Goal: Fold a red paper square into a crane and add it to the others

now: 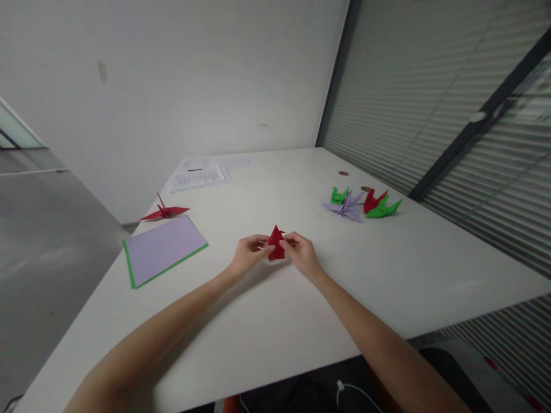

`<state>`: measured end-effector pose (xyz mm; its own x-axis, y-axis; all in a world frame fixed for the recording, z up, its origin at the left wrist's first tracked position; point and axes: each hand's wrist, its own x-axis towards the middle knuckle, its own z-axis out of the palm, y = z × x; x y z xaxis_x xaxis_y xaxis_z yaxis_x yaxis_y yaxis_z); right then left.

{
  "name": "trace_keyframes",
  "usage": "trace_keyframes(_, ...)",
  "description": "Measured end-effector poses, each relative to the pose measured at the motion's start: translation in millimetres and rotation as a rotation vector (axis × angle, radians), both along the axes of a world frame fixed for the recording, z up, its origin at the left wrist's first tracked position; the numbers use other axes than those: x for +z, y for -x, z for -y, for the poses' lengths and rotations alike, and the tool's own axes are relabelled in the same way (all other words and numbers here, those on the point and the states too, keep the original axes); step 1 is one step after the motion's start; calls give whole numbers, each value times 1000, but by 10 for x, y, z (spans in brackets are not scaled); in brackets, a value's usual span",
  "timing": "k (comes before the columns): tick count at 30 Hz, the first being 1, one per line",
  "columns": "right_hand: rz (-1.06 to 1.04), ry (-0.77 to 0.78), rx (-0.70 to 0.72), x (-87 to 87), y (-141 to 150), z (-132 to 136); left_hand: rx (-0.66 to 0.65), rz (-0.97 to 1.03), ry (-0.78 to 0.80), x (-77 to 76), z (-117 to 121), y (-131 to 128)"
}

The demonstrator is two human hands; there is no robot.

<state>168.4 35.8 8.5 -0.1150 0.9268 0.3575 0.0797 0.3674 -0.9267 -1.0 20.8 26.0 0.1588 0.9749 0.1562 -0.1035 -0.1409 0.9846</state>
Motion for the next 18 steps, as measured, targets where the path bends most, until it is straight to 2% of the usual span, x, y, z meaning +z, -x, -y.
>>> trace_keyframes(12,-40,-2,-10,-25,-5,-20,34,-80,-17,-25,6,-20)
trace_keyframes(18,-109,3,-60,-5,7,-11,133,-45,-93,-80,-33,5)
